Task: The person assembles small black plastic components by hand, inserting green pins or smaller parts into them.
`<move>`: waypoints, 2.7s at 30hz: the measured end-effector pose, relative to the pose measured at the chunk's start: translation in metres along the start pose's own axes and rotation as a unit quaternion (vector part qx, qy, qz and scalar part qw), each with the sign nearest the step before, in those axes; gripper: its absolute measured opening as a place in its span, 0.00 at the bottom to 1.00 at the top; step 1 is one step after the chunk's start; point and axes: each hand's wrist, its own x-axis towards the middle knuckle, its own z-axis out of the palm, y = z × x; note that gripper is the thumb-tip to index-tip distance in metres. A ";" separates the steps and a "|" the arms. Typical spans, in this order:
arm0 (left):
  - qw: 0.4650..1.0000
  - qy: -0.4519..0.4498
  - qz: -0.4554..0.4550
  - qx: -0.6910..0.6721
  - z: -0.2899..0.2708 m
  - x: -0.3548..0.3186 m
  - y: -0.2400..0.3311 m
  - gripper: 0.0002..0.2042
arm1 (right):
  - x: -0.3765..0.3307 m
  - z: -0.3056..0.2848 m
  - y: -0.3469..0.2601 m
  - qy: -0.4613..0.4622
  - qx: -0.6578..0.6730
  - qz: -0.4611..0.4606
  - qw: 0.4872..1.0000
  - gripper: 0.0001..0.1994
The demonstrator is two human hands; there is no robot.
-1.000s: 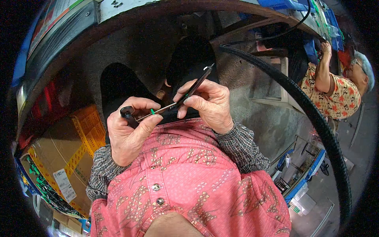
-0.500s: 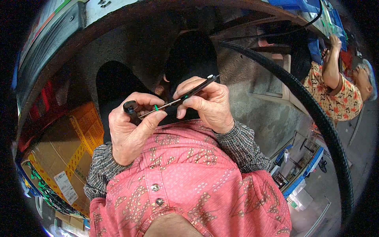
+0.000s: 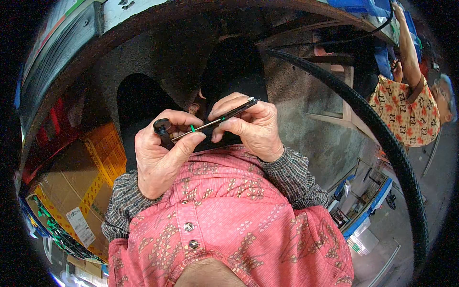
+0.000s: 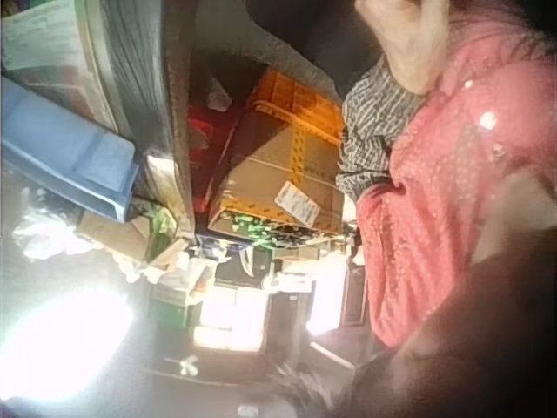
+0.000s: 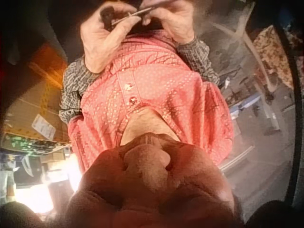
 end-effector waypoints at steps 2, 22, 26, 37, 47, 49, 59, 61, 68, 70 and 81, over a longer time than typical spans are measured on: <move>1.000 0.003 0.009 0.000 0.001 0.000 -0.002 0.08 | 0.000 0.000 0.000 0.000 -0.008 0.001 1.000 0.07; 0.998 -0.004 0.040 0.055 -0.005 -0.005 -0.002 0.08 | -0.005 0.002 -0.007 -0.011 -0.130 0.009 0.991 0.07; 0.992 0.009 0.079 0.096 -0.005 -0.007 -0.007 0.09 | -0.006 0.004 -0.006 -0.026 -0.118 0.011 0.993 0.07; 0.941 0.000 0.253 0.225 -0.010 -0.007 -0.016 0.12 | -0.012 0.011 -0.018 -0.012 -0.110 0.163 0.981 0.06; 0.917 -0.015 0.306 0.255 -0.016 -0.012 -0.020 0.12 | -0.009 0.016 -0.024 -0.032 -0.091 0.244 0.965 0.14; 0.921 -0.012 0.305 0.243 -0.016 -0.013 -0.021 0.13 | -0.007 0.022 -0.023 -0.005 -0.085 0.206 0.975 0.23; 0.964 0.014 0.218 0.150 -0.019 -0.016 -0.020 0.10 | -0.009 0.023 -0.020 -0.013 -0.153 0.129 0.980 0.16; 0.970 0.011 0.194 0.146 -0.020 -0.016 -0.021 0.10 | -0.008 0.024 -0.018 0.009 -0.191 0.113 0.975 0.14; 0.980 0.025 0.169 0.106 -0.020 -0.018 -0.023 0.10 | -0.007 0.019 -0.011 -0.025 -0.211 0.099 0.972 0.16; 0.980 0.024 0.166 0.103 -0.019 -0.018 -0.024 0.10 | -0.006 0.018 -0.009 -0.021 -0.213 0.086 0.973 0.13; 0.993 0.041 0.108 0.017 -0.020 -0.020 -0.031 0.10 | -0.001 0.022 -0.006 -0.049 -0.270 0.014 0.961 0.06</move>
